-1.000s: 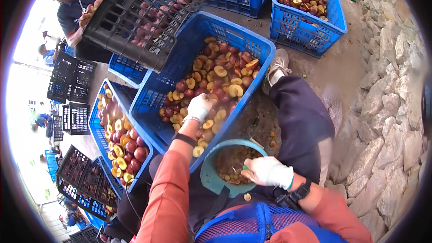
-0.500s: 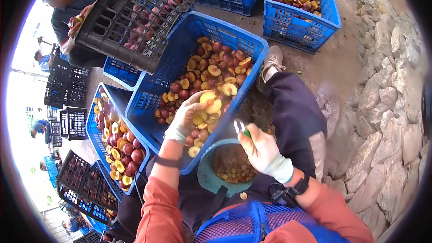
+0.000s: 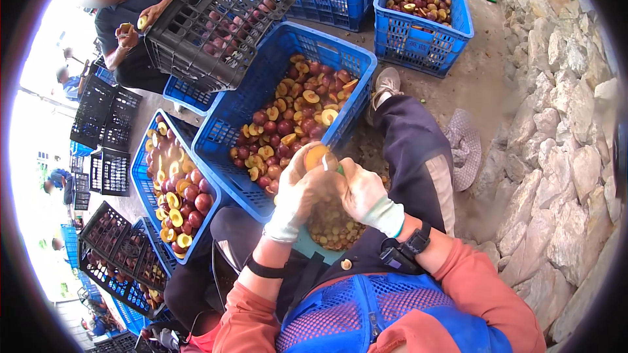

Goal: The recorder uses a hand-held pitting tool to remove the pits from plums and place the fruit into a container.

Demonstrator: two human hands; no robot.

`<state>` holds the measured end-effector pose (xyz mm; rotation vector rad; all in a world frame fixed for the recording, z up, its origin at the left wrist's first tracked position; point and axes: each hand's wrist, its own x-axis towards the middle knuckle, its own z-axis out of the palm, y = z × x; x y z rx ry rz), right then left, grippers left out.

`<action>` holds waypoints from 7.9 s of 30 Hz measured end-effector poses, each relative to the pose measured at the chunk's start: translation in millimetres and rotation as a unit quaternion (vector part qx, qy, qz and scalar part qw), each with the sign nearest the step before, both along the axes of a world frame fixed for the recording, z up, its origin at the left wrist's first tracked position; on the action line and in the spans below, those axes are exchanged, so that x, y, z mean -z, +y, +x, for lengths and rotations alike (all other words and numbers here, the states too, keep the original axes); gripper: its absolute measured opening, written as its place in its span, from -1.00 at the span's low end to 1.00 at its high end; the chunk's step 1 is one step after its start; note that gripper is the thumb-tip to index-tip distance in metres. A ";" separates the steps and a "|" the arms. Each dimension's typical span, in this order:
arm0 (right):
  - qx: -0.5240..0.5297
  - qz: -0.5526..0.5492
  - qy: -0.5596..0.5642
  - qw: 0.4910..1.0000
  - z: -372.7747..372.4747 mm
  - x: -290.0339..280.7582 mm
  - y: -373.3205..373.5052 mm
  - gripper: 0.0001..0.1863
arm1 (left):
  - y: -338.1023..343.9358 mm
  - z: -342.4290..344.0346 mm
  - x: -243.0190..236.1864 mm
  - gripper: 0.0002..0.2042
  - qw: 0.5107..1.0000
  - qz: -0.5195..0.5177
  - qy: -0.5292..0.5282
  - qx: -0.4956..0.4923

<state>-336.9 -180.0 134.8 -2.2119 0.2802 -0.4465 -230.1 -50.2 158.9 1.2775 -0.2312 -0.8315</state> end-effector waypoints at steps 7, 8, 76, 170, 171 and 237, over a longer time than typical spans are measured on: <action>-0.114 0.059 0.040 0.991 -1.6 10.4 -10.9 -0.83 | 11.3 2.3 5.0 -0.44 0.994 0.077 -0.067 0.035; -0.127 0.078 0.013 0.989 -2.0 17.3 -12.8 -0.82 | 8.2 0.4 4.7 -0.43 0.991 0.077 -0.106 0.041; -0.048 0.055 -0.044 0.996 11.3 0.2 -12.4 -0.79 | 2.0 24.4 -14.5 -0.47 0.996 0.065 0.029 0.051; -0.230 0.061 0.142 0.961 2.0 14.4 16.3 -0.57 | 62.5 -18.1 0.8 -0.45 0.975 0.186 -0.120 0.019; -0.235 0.081 0.100 0.964 2.1 17.8 16.0 -0.57 | 61.4 -16.3 -2.8 -0.46 0.969 0.202 -0.136 0.037; -0.005 0.448 0.134 0.884 22.7 61.1 17.1 -0.53 | 439.0 133.1 129.1 -0.69 0.494 0.638 -0.495 -0.323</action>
